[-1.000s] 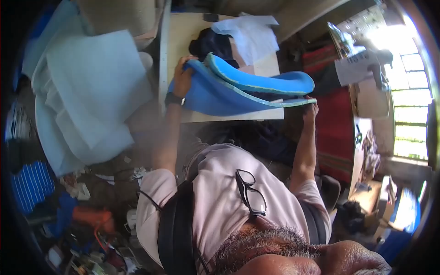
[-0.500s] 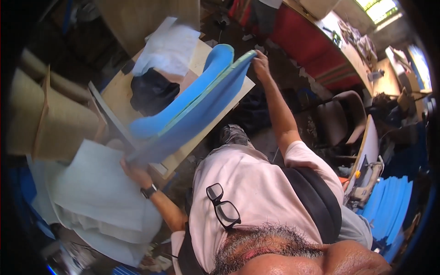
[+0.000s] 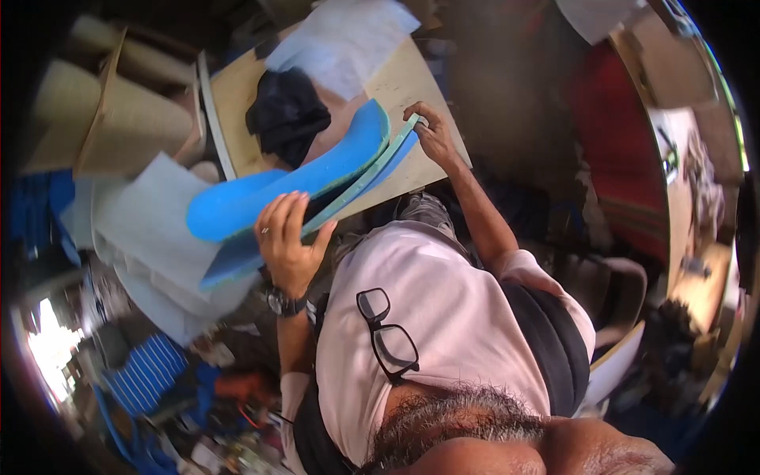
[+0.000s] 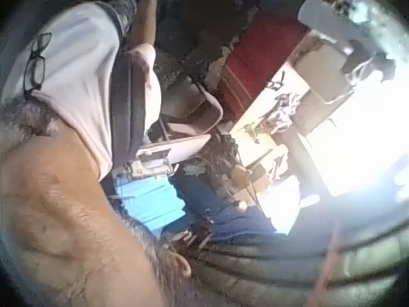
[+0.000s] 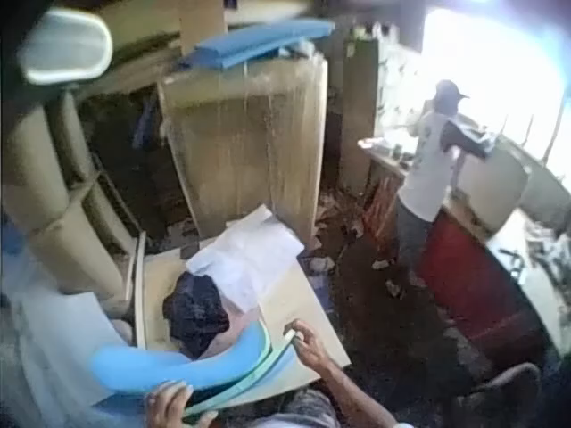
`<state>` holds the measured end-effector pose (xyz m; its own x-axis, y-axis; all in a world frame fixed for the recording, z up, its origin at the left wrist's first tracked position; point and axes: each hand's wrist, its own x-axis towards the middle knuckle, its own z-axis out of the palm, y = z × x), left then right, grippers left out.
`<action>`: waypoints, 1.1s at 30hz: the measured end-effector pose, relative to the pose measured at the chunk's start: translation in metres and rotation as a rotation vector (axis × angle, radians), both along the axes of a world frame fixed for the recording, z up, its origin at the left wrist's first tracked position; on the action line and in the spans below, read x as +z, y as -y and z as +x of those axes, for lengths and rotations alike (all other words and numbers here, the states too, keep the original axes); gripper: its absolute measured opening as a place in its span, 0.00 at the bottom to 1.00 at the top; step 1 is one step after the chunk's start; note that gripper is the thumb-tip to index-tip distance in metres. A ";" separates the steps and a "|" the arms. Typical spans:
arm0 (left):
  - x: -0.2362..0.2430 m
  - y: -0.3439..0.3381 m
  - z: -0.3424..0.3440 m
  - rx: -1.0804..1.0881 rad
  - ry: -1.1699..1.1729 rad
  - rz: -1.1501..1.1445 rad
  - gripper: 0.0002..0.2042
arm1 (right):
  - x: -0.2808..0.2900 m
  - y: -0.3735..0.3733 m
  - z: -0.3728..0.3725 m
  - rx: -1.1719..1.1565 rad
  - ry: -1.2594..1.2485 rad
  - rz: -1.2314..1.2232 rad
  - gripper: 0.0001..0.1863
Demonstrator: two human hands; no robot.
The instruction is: Applying and adjusting foam padding onto a blue plastic chair shell.
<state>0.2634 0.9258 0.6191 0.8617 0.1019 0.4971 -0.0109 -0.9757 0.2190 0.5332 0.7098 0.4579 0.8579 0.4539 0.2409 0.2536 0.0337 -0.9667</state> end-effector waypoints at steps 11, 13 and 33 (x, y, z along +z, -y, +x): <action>-0.014 0.043 0.017 0.157 -0.044 0.025 0.09 | 0.002 0.027 0.000 0.084 0.047 -0.039 0.10; -0.018 0.043 0.017 0.119 0.002 -0.006 0.09 | 0.003 0.023 -0.002 0.024 0.047 -0.012 0.10; -0.019 0.112 0.089 0.344 0.013 -0.050 0.13 | 0.007 -0.045 0.048 0.403 0.030 0.063 0.15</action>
